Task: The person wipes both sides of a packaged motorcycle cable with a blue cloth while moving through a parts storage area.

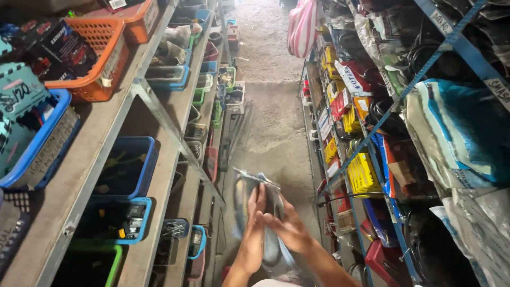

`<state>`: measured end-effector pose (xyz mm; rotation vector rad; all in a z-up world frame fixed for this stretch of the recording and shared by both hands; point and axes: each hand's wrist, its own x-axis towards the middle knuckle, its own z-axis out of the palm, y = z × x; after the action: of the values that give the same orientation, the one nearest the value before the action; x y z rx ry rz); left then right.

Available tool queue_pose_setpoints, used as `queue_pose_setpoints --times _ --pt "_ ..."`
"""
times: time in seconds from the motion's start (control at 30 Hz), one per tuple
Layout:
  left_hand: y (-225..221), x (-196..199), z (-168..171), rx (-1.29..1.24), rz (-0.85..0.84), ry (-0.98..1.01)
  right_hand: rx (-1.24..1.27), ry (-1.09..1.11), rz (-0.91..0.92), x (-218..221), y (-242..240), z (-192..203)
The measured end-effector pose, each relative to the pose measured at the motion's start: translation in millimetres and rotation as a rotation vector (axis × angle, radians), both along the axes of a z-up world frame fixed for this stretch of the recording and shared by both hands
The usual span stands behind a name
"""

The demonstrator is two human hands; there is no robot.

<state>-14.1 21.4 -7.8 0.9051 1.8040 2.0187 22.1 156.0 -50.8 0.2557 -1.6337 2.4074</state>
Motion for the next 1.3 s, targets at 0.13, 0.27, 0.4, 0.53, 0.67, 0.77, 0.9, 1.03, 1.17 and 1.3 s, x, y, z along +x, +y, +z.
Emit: queue_pose_setpoints --times 0.13,0.27,0.4,0.53,0.67,0.77,0.9,1.03,1.17,1.3 --pt "-13.3 -12.9 23.1 -0.078 0.021 0.008 0.245 -0.109 -0.194 -3.3 -0.8 31.8" --pt "-27.7 -34.4 33.8 -0.148 0.117 0.242 0.421 -0.286 -0.351 -4.9 -1.5 28.2" --pt "-47.1 -54.8 24.4 -0.181 0.227 0.472 0.437 -0.15 -0.259 -4.1 -14.2 44.6" --pt "-70.8 -77.4 25.5 -0.292 0.229 0.639 0.407 -0.264 -0.158 -7.1 -26.2 44.1" --pt "-88.7 -96.6 13.3 -0.383 0.173 0.596 0.76 -0.303 -0.335 -8.8 -24.8 68.9" --pt "-95.8 -100.6 17.5 -0.345 0.183 0.461 0.396 -0.152 -0.507 5.4 28.2 25.1" --pt "-97.8 -110.9 -9.4 -0.476 0.282 0.139 0.444 -0.224 -1.189 7.7 23.2 47.6" --pt "-80.7 -96.9 -20.3 -0.198 0.3 0.001 0.274 -0.212 -1.084 -19.5 -13.0 38.0" --pt "-49.6 -60.7 -23.5 -0.074 0.117 -0.302 0.068 -0.439 -0.82 -57.5 -33.5 -107.1" --pt "-36.3 -37.4 -42.4 -0.065 0.115 -0.035 0.647 -0.06 -0.493 -24.8 -48.7 -74.9"
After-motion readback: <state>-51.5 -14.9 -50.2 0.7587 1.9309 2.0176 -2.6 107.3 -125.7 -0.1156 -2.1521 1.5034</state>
